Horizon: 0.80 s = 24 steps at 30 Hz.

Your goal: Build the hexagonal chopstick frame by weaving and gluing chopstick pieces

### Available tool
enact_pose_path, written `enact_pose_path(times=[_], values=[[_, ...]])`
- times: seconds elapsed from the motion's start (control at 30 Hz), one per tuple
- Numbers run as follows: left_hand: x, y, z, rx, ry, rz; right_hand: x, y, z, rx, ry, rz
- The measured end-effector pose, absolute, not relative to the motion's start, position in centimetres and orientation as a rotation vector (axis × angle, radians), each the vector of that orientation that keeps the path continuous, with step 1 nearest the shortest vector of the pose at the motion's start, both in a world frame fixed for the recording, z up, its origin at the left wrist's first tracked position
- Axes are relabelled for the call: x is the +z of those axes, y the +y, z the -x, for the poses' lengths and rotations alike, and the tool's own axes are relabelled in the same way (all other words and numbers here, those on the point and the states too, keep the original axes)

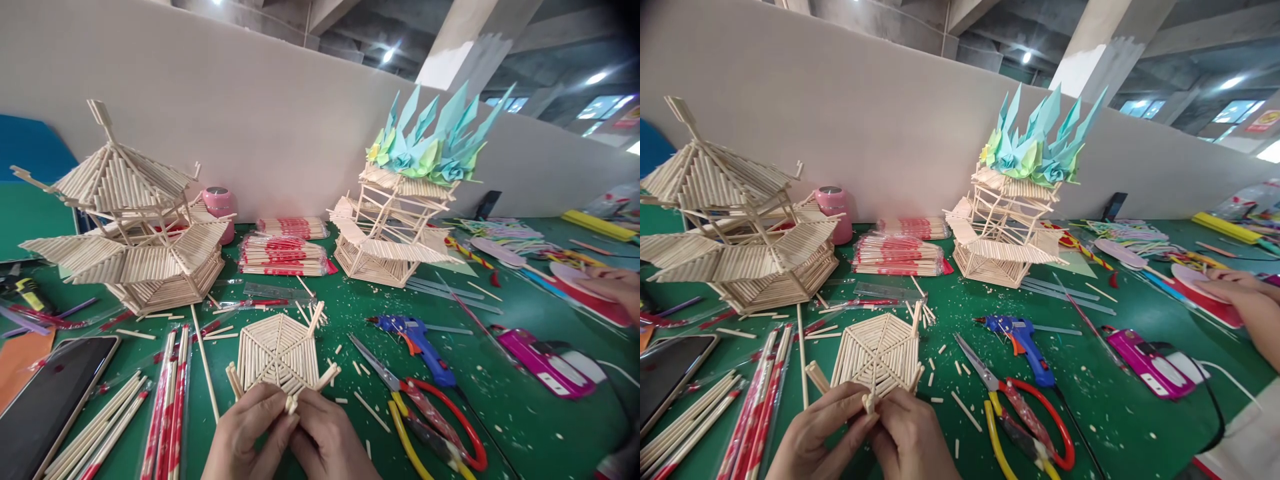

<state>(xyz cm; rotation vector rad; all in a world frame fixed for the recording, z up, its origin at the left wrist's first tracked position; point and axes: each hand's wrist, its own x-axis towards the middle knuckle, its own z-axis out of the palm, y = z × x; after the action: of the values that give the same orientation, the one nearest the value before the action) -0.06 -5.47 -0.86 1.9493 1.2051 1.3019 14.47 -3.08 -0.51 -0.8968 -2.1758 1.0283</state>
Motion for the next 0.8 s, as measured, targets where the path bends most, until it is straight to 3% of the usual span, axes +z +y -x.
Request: enact_pose_path(times=[0.8], values=[[-0.59,-5.5,0.01,1.304,1.212,-1.932,-0.28,-2.96,-14.42,1.06,-2.163,0.891]])
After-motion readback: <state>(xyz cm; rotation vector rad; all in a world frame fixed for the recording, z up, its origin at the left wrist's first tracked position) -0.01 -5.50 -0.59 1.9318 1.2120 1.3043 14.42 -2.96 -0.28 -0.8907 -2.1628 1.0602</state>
